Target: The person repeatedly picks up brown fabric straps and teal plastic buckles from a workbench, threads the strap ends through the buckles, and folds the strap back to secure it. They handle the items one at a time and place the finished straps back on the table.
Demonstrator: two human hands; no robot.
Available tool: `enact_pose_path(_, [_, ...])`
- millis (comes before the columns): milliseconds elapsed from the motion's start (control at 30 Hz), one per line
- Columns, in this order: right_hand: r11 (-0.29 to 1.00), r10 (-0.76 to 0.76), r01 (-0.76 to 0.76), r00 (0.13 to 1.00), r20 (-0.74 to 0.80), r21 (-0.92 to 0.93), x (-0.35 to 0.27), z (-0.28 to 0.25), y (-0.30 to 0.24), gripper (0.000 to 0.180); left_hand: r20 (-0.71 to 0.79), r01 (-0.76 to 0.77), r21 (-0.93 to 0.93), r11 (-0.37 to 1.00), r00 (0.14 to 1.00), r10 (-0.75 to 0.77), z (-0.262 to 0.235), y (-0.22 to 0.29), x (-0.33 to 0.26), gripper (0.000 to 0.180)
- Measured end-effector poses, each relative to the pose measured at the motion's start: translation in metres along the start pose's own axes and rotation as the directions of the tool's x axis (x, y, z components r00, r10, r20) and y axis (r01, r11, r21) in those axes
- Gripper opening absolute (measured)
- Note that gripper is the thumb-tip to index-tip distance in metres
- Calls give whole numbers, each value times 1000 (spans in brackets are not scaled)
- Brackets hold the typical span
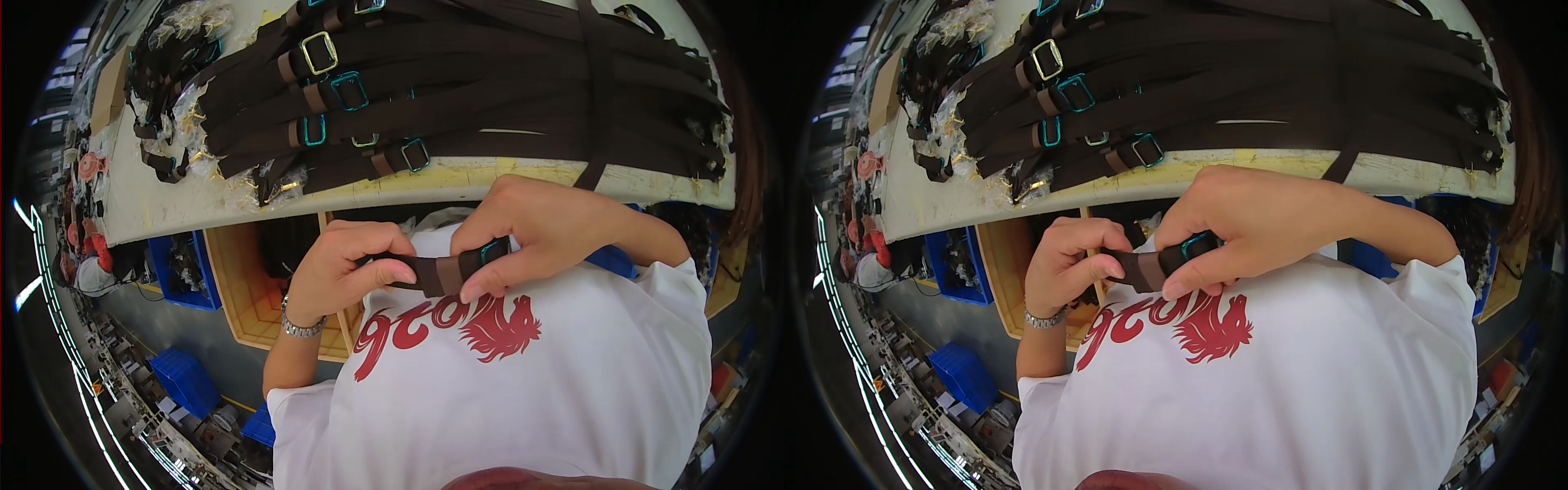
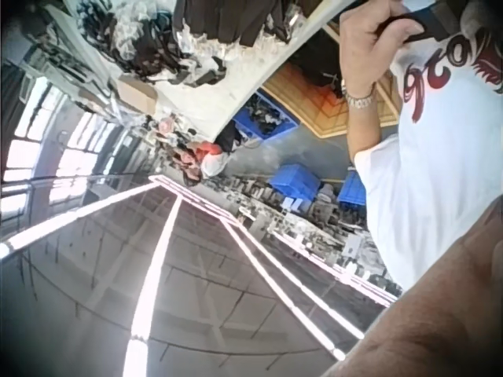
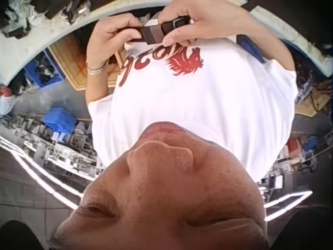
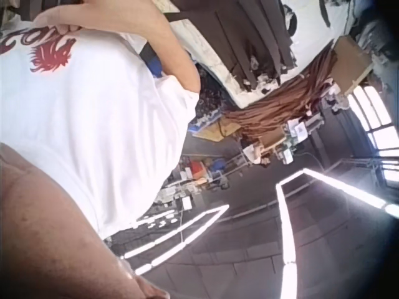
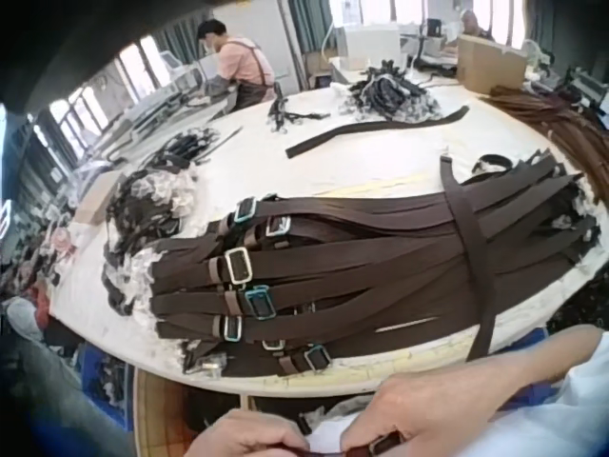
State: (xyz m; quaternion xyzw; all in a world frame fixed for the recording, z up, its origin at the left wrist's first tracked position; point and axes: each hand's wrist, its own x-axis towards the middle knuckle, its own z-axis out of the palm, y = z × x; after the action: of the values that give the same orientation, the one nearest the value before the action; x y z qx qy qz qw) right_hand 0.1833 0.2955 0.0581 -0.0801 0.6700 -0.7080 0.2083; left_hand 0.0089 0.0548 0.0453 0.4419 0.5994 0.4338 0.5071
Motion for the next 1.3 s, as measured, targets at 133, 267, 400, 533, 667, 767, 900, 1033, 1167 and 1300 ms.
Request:
enact_pose_path(133, [995, 83, -92, 984, -156, -46, -52, -68, -25, 37, -421, -18, 287, 958, 896, 143, -57, 23, -27, 14])
enact_pose_path(267, [940, -176, -140, 584, -793, -312, -163, -153, -19, 36, -683, 177, 550, 816, 658, 318, -155, 48, -42, 31])
enact_pose_path(400, [556, -444, -623, 337, -830, -550, -287, -252, -22, 36, -438, 216, 889, 404, 656, 615, -226, 41, -4, 42])
enact_pose_path(533, [331, -671, -764, 222, -707, -554, -351, -294, -23, 39, -269, 283, 954, 101, 656, 705, -258, 14, 33, 44])
enact_pose_path(667, [262, -650, -897, 109, -752, -357, -370, -307, -1, 41, -242, 266, 960, 82, 650, 720, -259, -29, 65, 39])
enact_pose_path(767, [79, -561, -931, 255, -788, -357, -371, -339, 40, 21, -267, 284, 953, 105, 629, 730, -253, -34, 73, 35])
enact_pose_path(900, [120, -611, -787, 422, -670, -605, -259, -397, 38, 29, -278, 222, 959, 176, 624, 731, -238, -13, 75, 15])
enact_pose_path(1033, [62, -642, -558, 612, -461, -828, -51, -433, 8, 46, -435, 287, 900, 328, 548, 714, -221, 0, 54, 11])
enact_pose_path(1167, [-24, -623, -444, 707, -334, -896, 104, -481, 10, 67, -541, 345, 839, 420, 448, 712, -235, -8, 19, 10])
enact_pose_path(1300, [-44, -680, -420, 677, -281, -907, 189, -509, 35, 68, -672, 585, 704, 403, 366, 643, -282, -41, -50, 12])
